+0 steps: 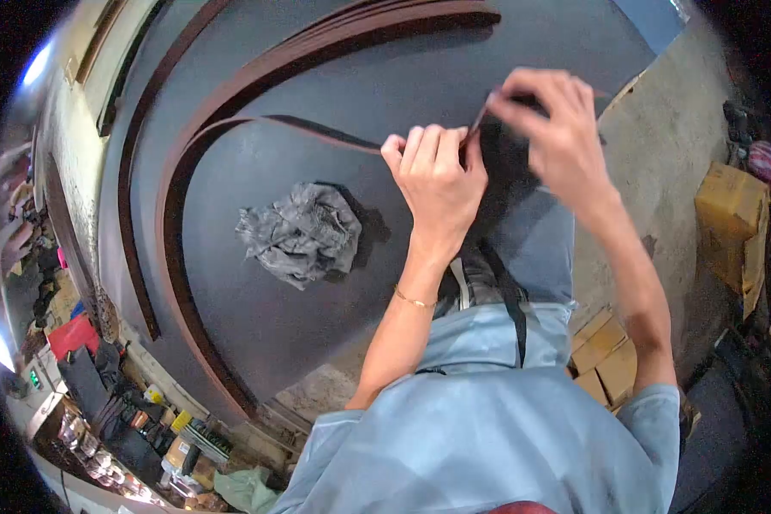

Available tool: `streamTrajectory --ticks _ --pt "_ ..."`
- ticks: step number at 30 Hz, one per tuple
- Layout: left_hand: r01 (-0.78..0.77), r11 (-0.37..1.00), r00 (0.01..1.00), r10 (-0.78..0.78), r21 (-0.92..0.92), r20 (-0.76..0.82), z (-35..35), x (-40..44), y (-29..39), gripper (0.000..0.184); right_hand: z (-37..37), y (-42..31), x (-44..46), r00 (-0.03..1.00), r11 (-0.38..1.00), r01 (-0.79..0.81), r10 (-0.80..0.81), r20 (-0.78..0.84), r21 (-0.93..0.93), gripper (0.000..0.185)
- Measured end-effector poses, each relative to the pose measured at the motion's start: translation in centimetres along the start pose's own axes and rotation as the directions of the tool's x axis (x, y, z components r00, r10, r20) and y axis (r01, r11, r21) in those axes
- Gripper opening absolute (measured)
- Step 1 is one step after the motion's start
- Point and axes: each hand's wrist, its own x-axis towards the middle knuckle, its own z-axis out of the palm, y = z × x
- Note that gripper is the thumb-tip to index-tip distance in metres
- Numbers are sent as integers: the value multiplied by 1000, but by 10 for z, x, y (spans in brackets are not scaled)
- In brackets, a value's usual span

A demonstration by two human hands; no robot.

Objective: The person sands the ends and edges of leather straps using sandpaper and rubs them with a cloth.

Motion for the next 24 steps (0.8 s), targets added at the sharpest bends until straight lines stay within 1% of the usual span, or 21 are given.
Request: streamTrajectory --ticks 1,3,5,7,9,10,11,13,15,16,17,19,20,22,23,24 --pt "-7 1000 1000 7 10 20 0 3 -1 14 -4 -17 -1 997 997 70 -71 18 43 29" --pt "-4 1000 998 3 18 70 -4 -5 0 14 6 -20 -8 998 993 66 -68 15 98 30" --pt "7 1000 1000 -7 -19 -2 2 -1 0 13 10 -4 -5 1000 998 -8 8 14 -60 28" --pt "-11 1000 1000 11 -13 -7 0 -2 -1 12 8 -9 -5 1000 999 -28 28 -15 -24 28" --pt "-10 1000 999 9 20 42 -1 -3 -2 11 5 -23 -8 996 995 81 -82 18 60 28" --pt "-23 1000 1000 23 11 -14 2 -1 -1 11 10 -14 -7 999 998 41 -41 8 46 27" --pt "-29 1000 999 29 7 -22 3 0 0 11 8 -7 -3 1000 998 0 0 -3 -56 27" --pt "-6 1000 1000 6 -3 5 1 -2 1 11 -3 -7 2 1000 1000 14 -14 -13 -6 27" --pt "-10 1000 1000 10 6 2 1 0 -1 11 -1 -22 -3 992 991 128 -128 3 -30 28" --pt "-16 1000 1000 16 9 8 1 -2 0 11 3 -16 -4 996 996 76 -78 45 50 29" --pt "-24 1000 1000 24 1 6 2 -1 0 11 7 -6 -5 999 999 21 -19 42 -45 29" --pt "-8 1000 1000 8 8 0 0 -2 1 12 8 2 -1 999 995 -41 41 2 -92 29" --pt "-11 1000 1000 11 12 -2 0 -1 -1 12 7 -4 -2 999 995 -40 39 -3 -90 29" --pt "1 997 996 -9 83 94 -3 -3 -1 12 1 -27 -5 993 993 115 -116 28 13 30" --pt "-5 997 995 -3 79 97 -1 -2 -1 12 3 -20 -4 994 994 109 -110 25 8 30" --pt "-14 999 999 12 42 41 1 -2 0 13 7 -7 -2 999 997 38 -36 24 -72 28"
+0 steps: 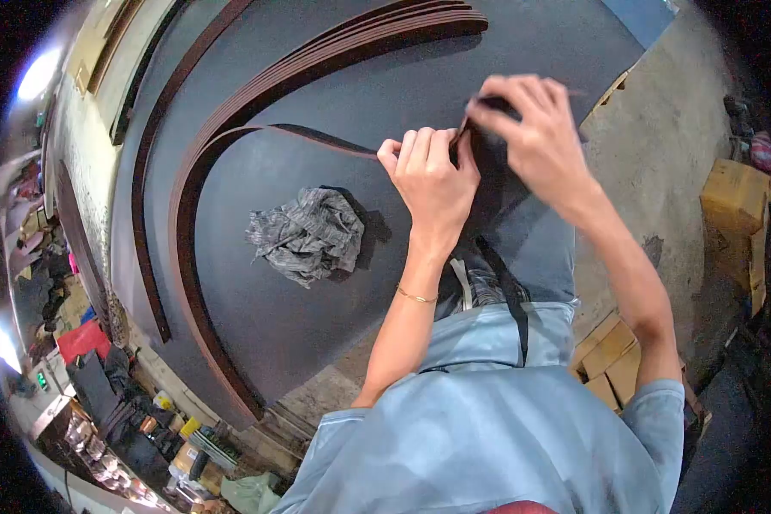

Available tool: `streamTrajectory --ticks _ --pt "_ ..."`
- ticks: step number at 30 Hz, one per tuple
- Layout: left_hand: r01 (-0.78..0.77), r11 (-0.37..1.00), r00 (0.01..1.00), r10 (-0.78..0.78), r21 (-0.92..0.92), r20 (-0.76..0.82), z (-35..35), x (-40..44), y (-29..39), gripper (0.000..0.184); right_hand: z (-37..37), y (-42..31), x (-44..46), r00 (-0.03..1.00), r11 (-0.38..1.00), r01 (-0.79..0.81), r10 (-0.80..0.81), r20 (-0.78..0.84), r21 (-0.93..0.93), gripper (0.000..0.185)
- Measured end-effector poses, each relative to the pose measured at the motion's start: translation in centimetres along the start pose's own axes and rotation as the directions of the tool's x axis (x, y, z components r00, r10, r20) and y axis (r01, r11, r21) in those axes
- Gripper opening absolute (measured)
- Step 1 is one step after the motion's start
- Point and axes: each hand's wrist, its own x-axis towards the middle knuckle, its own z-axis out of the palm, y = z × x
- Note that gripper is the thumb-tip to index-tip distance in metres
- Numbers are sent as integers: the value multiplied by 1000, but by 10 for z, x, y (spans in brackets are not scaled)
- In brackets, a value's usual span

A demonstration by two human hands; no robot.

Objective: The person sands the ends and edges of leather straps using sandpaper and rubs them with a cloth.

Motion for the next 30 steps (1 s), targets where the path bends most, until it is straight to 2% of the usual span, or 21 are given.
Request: streamTrajectory --ticks 1,3,5,7,9,10,11,13,15,17,19,20,21,23,25,27,29,30 --pt "-9 999 998 7 -31 -61 1 0 0 13 4 10 1 998 995 -67 67 -3 -75 27" --pt "-15 1000 999 14 -19 -50 0 -1 -1 13 1 7 3 997 998 -64 63 -40 -27 27" --pt "-13 1000 999 13 -11 -30 -1 -2 -1 14 -8 -16 -2 996 995 87 -87 -4 40 28" --pt "-8 1000 997 7 -12 -74 3 1 -1 12 -1 0 -2 999 999 -36 36 -12 34 27" --pt "3 999 999 -4 -32 -43 -2 -2 0 11 1 11 1 997 997 -72 71 -36 -12 27" --pt "-6 1000 1000 6 -19 -28 -2 -1 -1 11 -10 0 4 1000 994 -6 8 -22 107 28" --pt "-12 1000 1000 12 -6 -10 -2 0 -1 11 -13 -13 3 997 991 76 -73 -33 110 27" --pt "-12 1000 1000 12 8 -7 -1 -1 0 11 1 -10 -4 999 986 34 -29 -34 162 26" --pt "-4 999 999 3 -35 -39 0 0 1 9 3 5 1 998 998 -60 59 -37 -36 27" --pt "-12 999 999 11 -36 -35 -1 2 1 9 -1 1 4 997 998 -56 56 -46 8 27" --pt "-5 1000 1000 5 25 4 -3 -1 0 11 -5 -17 -1 997 996 77 -77 -1 54 27" --pt "-24 1000 999 23 -10 -41 0 0 -1 10 -2 -7 -2 1000 992 26 -27 8 126 28" --pt "-26 1000 999 25 -14 -46 0 1 1 10 -2 2 2 999 998 -40 41 -1 38 29" --pt "-10 1000 1000 9 -28 -27 -3 -1 2 10 -4 10 3 997 997 -76 77 -16 30 29" --pt "-12 1000 1000 12 -1 -29 0 3 -2 11 -11 -15 1 997 992 75 -72 -32 106 29" --pt "-19 1000 1000 19 12 -10 0 0 -1 12 -2 -12 -4 998 996 65 -63 -21 62 29" --pt "-12 1000 999 11 -16 -45 -1 1 2 13 4 4 0 995 996 -88 87 -48 -9 29" --pt "-25 1000 999 24 -12 -35 -2 -1 1 12 0 3 2 996 997 -71 72 -56 34 29"
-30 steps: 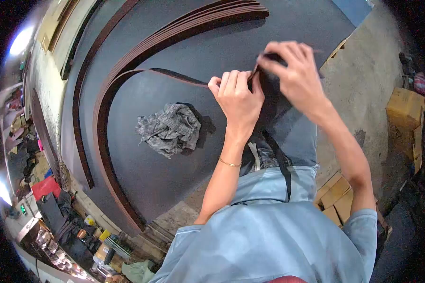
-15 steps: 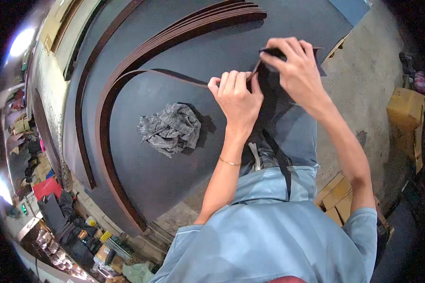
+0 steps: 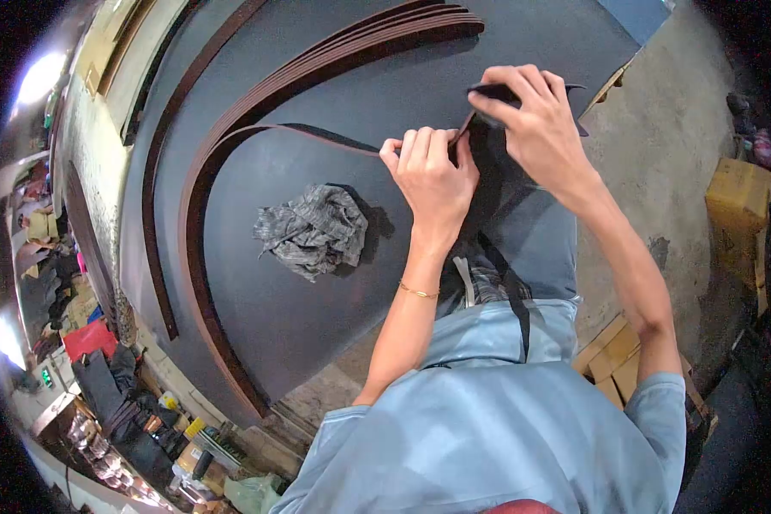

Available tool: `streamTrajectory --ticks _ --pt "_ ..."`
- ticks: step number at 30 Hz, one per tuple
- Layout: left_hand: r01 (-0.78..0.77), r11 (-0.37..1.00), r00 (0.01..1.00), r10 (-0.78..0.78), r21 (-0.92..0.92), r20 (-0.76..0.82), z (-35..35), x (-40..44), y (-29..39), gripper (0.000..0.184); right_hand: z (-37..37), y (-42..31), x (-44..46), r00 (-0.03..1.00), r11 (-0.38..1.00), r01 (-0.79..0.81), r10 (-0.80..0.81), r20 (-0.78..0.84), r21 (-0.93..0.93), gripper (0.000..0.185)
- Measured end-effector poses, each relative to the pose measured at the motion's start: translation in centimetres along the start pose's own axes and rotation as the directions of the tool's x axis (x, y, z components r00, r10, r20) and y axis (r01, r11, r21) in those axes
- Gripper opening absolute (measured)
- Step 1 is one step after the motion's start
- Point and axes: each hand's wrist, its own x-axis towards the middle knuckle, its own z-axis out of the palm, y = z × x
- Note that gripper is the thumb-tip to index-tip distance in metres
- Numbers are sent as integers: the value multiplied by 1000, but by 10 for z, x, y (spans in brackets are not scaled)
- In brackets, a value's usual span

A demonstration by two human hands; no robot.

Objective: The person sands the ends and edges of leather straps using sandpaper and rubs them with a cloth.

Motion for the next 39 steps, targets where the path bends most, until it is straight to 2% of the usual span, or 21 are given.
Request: streamTrajectory --ticks 1,3,4,5,7,9,11,13,14,15,19,20,21,23,24,26,27,29,30,39 --pt "-6 1000 1000 6 5 -7 2 3 -2 12 0 -3 2 1000 1000 4 -4 -10 0 29" --pt "8 999 1000 -8 36 10 0 0 -3 11 -4 -18 -5 989 986 139 -143 41 92 28" --pt "4 1000 1000 -4 -3 -31 2 2 -1 11 0 -7 -4 997 993 72 -74 23 89 28" --pt "4 1000 999 -4 -7 -38 3 3 0 11 2 6 -2 999 999 -14 15 42 -36 26" --pt "12 1000 1000 -12 -27 -22 1 1 0 12 -2 15 3 1000 1000 -24 24 10 -2 27" --pt "9 1000 1000 -9 10 -11 3 5 -4 13 -7 -13 -3 992 981 123 -123 -8 150 28" --pt "-1 999 1000 1 33 19 3 1 -1 13 1 -14 -11 989 988 142 -144 37 61 29" --pt "31 998 1000 -30 49 -8 2 2 1 14 11 12 -5 996 993 -89 89 -6 -71 28" --pt "16 999 999 -15 36 -37 2 3 0 14 16 24 -3 989 977 -148 143 -45 -154 27" --pt "48 998 999 -48 31 15 -5 5 3 13 21 34 -5 987 967 -161 153 -58 -196 31" --pt "200 963 978 -207 -180 -24 -72 49 40 14 27 21 -8 971 961 -229 213 -108 -156 33" --pt "140 958 984 -162 -252 -69 -88 56 43 15 29 19 -8 966 965 -235 218 -139 -118 35" --pt "242 882 966 -259 -404 14 -112 65 56 13 29 20 -8 967 965 -239 226 -120 -108 35" --pt "273 769 950 -309 -579 37 -143 74 70 15 27 17 -7 965 962 -250 239 -107 -110 37" --pt "255 788 954 -301 -561 12 -154 75 74 15 28 17 -7 963 960 -257 245 -112 -112 36" --pt "317 701 930 -362 -639 64 -168 75 81 19 27 16 -6 962 961 -255 242 -123 -105 36" --pt "306 712 934 -354 -632 53 -171 73 83 19 27 16 -7 961 960 -261 248 -121 -100 36" --pt "244 659 932 -362 -711 -15 -174 67 85 30 29 17 -7 959 960 -262 248 -135 -96 36" --pt "258 686 932 -363 -680 -14 -176 65 87 39 30 17 -8 959 959 -263 249 -137 -101 36" --pt "140 703 938 -321 -698 -135 -179 55 90 41 31 17 -8 957 958 -270 256 -137 -95 35"
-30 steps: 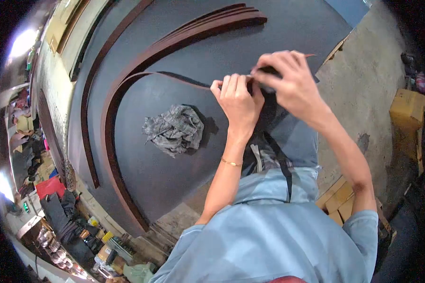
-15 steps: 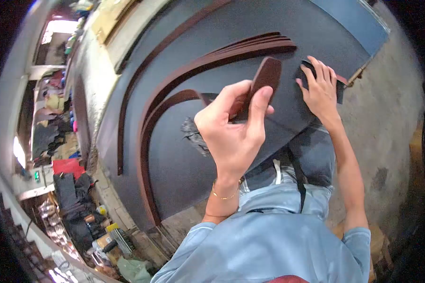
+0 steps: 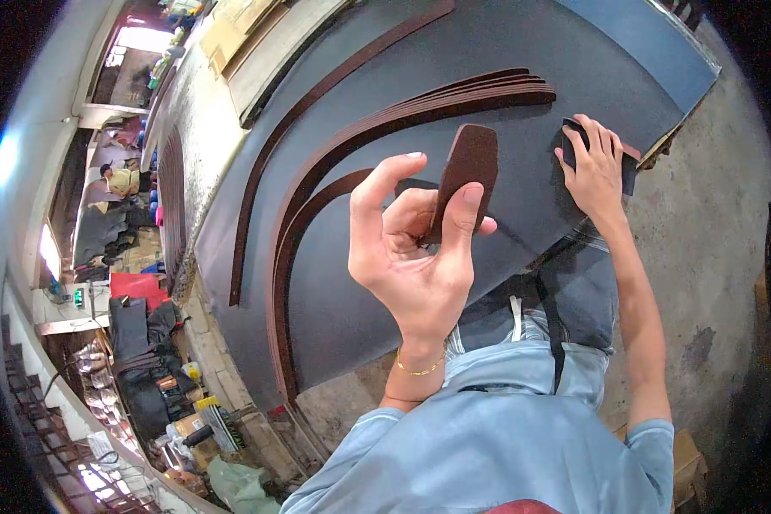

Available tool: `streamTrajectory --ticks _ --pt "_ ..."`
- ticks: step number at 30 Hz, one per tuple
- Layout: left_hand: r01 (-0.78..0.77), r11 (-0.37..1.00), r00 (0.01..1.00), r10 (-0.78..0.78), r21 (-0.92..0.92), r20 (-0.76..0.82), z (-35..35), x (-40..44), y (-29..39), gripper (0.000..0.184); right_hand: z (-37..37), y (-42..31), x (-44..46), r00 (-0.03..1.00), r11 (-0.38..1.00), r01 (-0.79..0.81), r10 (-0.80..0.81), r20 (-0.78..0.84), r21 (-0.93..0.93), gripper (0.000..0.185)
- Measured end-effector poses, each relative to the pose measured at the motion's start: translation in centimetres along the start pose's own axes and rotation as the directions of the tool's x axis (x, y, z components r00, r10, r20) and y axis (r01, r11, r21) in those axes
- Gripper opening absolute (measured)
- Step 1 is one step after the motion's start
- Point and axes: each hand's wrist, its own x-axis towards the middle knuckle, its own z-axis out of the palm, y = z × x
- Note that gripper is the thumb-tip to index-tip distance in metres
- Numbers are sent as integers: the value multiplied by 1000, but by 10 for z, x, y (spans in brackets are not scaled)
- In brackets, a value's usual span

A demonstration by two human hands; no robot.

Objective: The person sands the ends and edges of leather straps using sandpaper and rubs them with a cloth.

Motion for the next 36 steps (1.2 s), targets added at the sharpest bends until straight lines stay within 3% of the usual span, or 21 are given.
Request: streamTrajectory --ticks 9,15,24,36 --pt "1 1000 1000 -1 18 7 0 0 -1 28 1 0 0 1000 1000 -10 10 -2 9 35" --pt "-59 996 997 56 70 43 -1 -1 -10 38 1 0 1 1000 1000 -12 12 -2 19 35" --pt "-17 986 993 -2 165 116 -1 -1 -9 42 0 -1 1 1000 999 -18 18 -8 30 35" --pt "56 994 990 -68 97 120 -1 -3 -7 34 -1 -1 1 1000 1000 -10 11 -13 28 36"
